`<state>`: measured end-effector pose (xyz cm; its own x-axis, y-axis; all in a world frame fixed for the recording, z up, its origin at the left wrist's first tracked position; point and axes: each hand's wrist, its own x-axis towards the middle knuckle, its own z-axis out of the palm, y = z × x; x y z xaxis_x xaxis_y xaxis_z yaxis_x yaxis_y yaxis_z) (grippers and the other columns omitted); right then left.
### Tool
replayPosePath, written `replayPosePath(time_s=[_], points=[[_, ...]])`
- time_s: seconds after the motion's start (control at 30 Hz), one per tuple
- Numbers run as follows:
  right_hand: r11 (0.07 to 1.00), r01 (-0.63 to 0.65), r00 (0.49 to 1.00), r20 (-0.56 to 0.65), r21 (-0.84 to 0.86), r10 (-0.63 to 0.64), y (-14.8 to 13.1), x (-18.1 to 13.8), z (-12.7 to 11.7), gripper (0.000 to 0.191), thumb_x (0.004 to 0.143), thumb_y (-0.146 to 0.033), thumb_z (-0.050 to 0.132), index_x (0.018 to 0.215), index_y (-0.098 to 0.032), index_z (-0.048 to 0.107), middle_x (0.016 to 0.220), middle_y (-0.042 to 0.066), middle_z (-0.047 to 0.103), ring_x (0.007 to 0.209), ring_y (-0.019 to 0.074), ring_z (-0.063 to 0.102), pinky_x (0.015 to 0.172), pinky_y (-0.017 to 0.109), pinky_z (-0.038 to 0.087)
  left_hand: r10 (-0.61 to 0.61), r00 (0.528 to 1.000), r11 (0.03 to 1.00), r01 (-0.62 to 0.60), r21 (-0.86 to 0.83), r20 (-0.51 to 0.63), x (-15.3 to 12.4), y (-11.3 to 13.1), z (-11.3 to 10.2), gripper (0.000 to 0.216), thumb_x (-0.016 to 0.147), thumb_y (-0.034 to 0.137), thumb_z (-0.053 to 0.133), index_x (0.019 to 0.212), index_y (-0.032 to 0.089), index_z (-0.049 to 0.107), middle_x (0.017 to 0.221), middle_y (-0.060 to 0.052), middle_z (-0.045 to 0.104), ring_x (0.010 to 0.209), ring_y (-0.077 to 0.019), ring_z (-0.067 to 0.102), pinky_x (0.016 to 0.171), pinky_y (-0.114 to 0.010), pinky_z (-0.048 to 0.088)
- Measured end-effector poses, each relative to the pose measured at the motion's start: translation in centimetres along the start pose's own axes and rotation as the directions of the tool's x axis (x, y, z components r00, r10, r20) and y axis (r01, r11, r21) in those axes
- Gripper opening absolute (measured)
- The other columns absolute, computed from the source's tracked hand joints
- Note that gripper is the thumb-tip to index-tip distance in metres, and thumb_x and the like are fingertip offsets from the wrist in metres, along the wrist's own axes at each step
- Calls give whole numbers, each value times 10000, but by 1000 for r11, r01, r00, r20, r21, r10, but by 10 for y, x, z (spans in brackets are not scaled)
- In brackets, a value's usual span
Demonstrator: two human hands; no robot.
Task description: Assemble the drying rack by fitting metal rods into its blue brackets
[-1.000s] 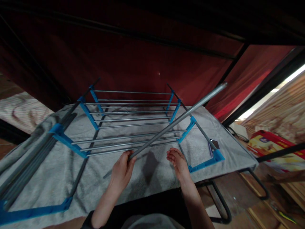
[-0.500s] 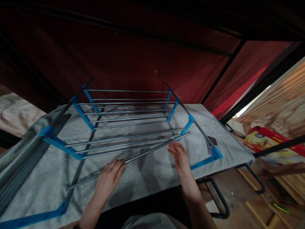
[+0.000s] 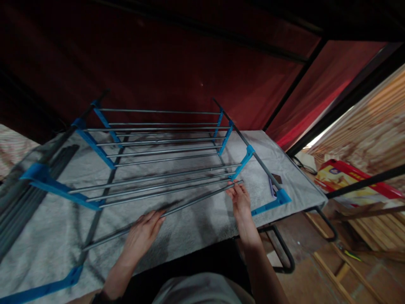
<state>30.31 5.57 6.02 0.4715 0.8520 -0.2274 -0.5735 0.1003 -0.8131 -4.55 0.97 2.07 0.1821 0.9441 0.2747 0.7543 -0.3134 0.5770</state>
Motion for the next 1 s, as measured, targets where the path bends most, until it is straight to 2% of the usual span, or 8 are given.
replayPosePath(time_s=[0.13, 0.23, 0.33, 0.57, 0.7, 0.83, 1.0], points=[[1000, 7, 1000, -22, 11, -7, 7, 7, -7, 286, 672, -321, 846, 798, -230, 606, 816, -31, 712, 674, 96, 652, 697, 235, 567, -75, 997, 992, 73, -105, -19, 1, 0, 1, 306, 787, 509, 677, 1011, 314, 753, 977, -43, 774, 887, -274, 706, 799, -317, 532], [1000, 3, 999, -54, 4, -3, 12, 12, -13, 301, 674, -358, 848, 771, -233, 592, 783, -39, 701, 621, 79, 622, 679, 225, 568, -98, 995, 992, 99, -84, 20, 2, 0, 0, 300, 832, 522, 628, 989, 292, 738, 983, -39, 769, 906, -273, 709, 832, -349, 537], [1000, -2, 997, -75, 10, 3, 15, 15, -18, 293, 678, -375, 835, 773, -235, 597, 818, -27, 721, 628, 85, 629, 670, 230, 571, -44, 996, 998, 42, 39, 74, 1, -1, -2, 347, 920, 518, 511, 1058, 265, 704, 1042, -47, 749, 970, -266, 697, 884, -384, 528], [1000, -23, 991, -133, -3, 23, 26, 28, -37, 240, 731, -378, 761, 882, -229, 649, 825, -19, 738, 727, 125, 690, 684, 242, 575, 63, 996, 985, -71, 158, 59, -2, -4, 4, 355, 970, 488, 449, 1079, 243, 682, 1017, -60, 726, 938, -254, 677, 880, -395, 509], [998, -68, 986, -150, -6, 66, 39, 33, -50, 206, 731, -324, 764, 870, -231, 645, 800, -20, 741, 728, 121, 698, 695, 238, 576, 74, 995, 975, -86, 204, 67, -1, -2, 9, 337, 976, 456, 453, 1091, 244, 688, 1004, -65, 725, 922, -259, 671, 864, -398, 495], [995, -103, 990, -98, -4, 102, 52, 32, -62, 244, 662, -226, 808, 831, -233, 633, 825, -13, 748, 783, 128, 711, 726, 242, 580, 63, 993, 974, -83, 209, 103, -1, 1, 14, 312, 986, 412, 451, 1087, 240, 691, 1009, -65, 728, 937, -254, 670, 886, -399, 478], [988, -151, 987, -65, -41, 148, 61, 27, -73, 221, 655, -226, 810, 780, -226, 628, 825, -12, 743, 819, 139, 722, 768, 266, 593, 28, 989, 984, -53, 171, 145, 0, 5, 19, 253, 978, 346, 494, 1085, 232, 693, 1045, -70, 718, 950, -243, 654, 918, -402, 463]])
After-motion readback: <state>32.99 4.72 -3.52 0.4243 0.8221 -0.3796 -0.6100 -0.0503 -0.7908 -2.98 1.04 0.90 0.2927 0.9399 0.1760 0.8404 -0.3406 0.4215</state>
